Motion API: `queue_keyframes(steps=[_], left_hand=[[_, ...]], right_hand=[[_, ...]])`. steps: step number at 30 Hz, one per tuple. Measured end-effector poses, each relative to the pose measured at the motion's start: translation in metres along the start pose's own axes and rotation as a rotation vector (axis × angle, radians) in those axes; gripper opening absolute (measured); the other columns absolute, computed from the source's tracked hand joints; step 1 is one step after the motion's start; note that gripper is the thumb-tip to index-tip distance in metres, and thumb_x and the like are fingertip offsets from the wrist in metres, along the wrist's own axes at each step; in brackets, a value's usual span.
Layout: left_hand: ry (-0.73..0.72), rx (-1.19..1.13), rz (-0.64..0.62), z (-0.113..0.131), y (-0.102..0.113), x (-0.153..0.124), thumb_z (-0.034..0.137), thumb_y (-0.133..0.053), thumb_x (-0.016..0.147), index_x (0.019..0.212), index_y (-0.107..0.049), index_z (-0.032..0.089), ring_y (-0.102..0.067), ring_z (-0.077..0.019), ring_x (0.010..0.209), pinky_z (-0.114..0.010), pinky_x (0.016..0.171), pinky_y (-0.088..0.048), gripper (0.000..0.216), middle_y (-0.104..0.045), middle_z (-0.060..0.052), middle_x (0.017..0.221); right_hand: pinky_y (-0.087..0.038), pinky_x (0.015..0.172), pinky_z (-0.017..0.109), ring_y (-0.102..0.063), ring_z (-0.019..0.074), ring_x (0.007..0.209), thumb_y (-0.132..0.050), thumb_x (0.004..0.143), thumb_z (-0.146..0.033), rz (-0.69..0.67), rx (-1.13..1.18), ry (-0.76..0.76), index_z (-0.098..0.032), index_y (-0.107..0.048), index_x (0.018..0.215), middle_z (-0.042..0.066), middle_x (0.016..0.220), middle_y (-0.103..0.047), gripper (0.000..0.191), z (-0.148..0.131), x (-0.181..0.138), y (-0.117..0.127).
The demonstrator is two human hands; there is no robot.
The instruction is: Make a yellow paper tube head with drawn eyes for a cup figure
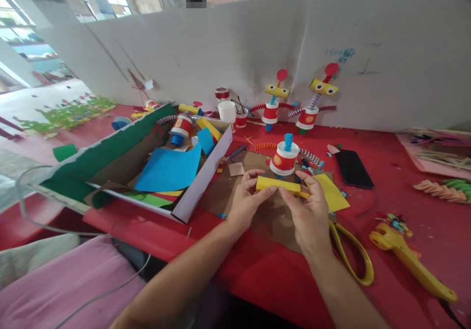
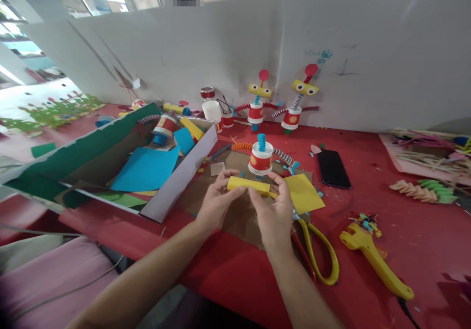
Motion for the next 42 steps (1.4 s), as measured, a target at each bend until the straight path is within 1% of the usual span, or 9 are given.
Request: queue_keyframes(steps=[9, 17, 22, 25, 27, 30, 32, 35, 42], left_hand=[[0.103, -0.193, -0.028, -0.0045, 0.0020, 0.0019, 0.021, -0.077, 0.069, 0.070, -0.074, 0.017, -0.055, -0.0117, 0.085, -0.025, 0.077, -0.044, 0.006, -0.054, -0.004, 0.114], [0.163, -0.202, 0.027, -0.0003, 0.0050, 0.0026, 0.025, -0.079, 0.066, 0.063, -0.073, 0.015, -0.055, -0.0135, 0.087, -0.024, 0.074, -0.045, 0.012, -0.055, -0.005, 0.108], [0.158, -0.181, -0.007, 0.0037, 0.0044, 0.0031, 0.032, -0.080, 0.065, 0.062, -0.072, 0.013, -0.054, -0.0138, 0.088, -0.023, 0.075, -0.045, 0.020, -0.056, -0.006, 0.108], [0.206, -0.200, 0.029, 0.0019, 0.0066, 0.0033, 0.045, -0.073, 0.072, 0.067, -0.073, 0.014, -0.054, -0.0138, 0.084, -0.023, 0.075, -0.044, 0.032, -0.059, -0.006, 0.096], [0.235, -0.206, 0.040, 0.0005, 0.0079, 0.0029, 0.049, -0.072, 0.072, 0.068, -0.073, 0.014, -0.055, -0.0145, 0.083, -0.024, 0.073, -0.045, 0.035, -0.060, -0.006, 0.094], [0.205, -0.158, -0.039, 0.0007, 0.0061, 0.0016, 0.034, -0.083, 0.060, 0.074, -0.075, 0.016, -0.056, -0.0153, 0.089, -0.025, 0.078, -0.046, 0.024, -0.057, -0.005, 0.106], [0.184, -0.138, -0.069, 0.0002, 0.0051, 0.0006, 0.026, -0.084, 0.057, 0.079, -0.076, 0.017, -0.056, -0.0154, 0.091, -0.027, 0.082, -0.046, 0.025, -0.057, -0.005, 0.108], [0.175, -0.151, -0.055, -0.0020, 0.0053, 0.0004, 0.027, -0.082, 0.060, 0.079, -0.076, 0.016, -0.057, -0.0155, 0.089, -0.028, 0.083, -0.046, 0.023, -0.059, -0.005, 0.101], [0.162, -0.182, -0.057, -0.0029, 0.0065, 0.0017, 0.029, -0.080, 0.064, 0.076, -0.077, 0.016, -0.058, -0.0160, 0.088, -0.029, 0.082, -0.047, 0.018, -0.058, -0.006, 0.102]], right_hand=[[-0.051, 0.074, 0.035, -0.063, 0.0173, 0.080, -0.078, 0.067, -0.034, -0.012, -0.019, -0.016, -0.027, -0.057, 0.118, 0.001, 0.096, -0.061, 0.056, 0.0008, -0.0016, -0.0011], [-0.050, 0.075, 0.035, -0.062, 0.0164, 0.077, -0.078, 0.067, -0.033, 0.004, -0.012, -0.019, -0.027, -0.057, 0.117, 0.001, 0.093, -0.061, 0.055, 0.0042, 0.0015, 0.0020], [-0.050, 0.074, 0.034, -0.062, 0.0161, 0.077, -0.079, 0.066, -0.034, 0.004, -0.012, -0.032, -0.027, -0.057, 0.118, 0.001, 0.093, -0.062, 0.056, 0.0049, 0.0022, 0.0025], [-0.050, 0.075, 0.034, -0.061, 0.0157, 0.077, -0.080, 0.066, -0.033, 0.013, 0.006, -0.021, -0.027, -0.058, 0.116, 0.001, 0.094, -0.062, 0.055, 0.0039, 0.0031, 0.0025], [-0.050, 0.075, 0.034, -0.062, 0.0160, 0.077, -0.080, 0.066, -0.032, 0.015, 0.029, -0.022, -0.026, -0.058, 0.114, 0.001, 0.094, -0.063, 0.054, 0.0042, 0.0036, 0.0023], [-0.050, 0.075, 0.034, -0.062, 0.0168, 0.078, -0.080, 0.065, -0.033, 0.018, 0.031, -0.022, -0.025, -0.058, 0.114, 0.001, 0.093, -0.063, 0.054, 0.0055, 0.0034, 0.0022], [-0.050, 0.074, 0.033, -0.062, 0.0166, 0.078, -0.080, 0.065, -0.033, 0.017, 0.019, -0.021, -0.025, -0.058, 0.114, 0.001, 0.092, -0.064, 0.055, 0.0062, 0.0028, 0.0021], [-0.050, 0.072, 0.032, -0.062, 0.0158, 0.076, -0.080, 0.065, -0.033, 0.000, 0.007, -0.027, -0.025, -0.059, 0.113, 0.001, 0.090, -0.064, 0.053, 0.0065, 0.0019, 0.0014], [-0.052, 0.072, 0.034, -0.066, 0.0178, 0.078, -0.079, 0.066, -0.033, -0.032, 0.014, -0.054, -0.024, -0.059, 0.111, 0.003, 0.094, -0.068, 0.050, 0.0049, 0.0006, -0.0002]])
Point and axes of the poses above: each hand's wrist, its own x-axis towards the middle knuckle, its own y-axis out of the back of the hand, z = x × y, the point moved 4 cm from there along x, towards the middle knuckle
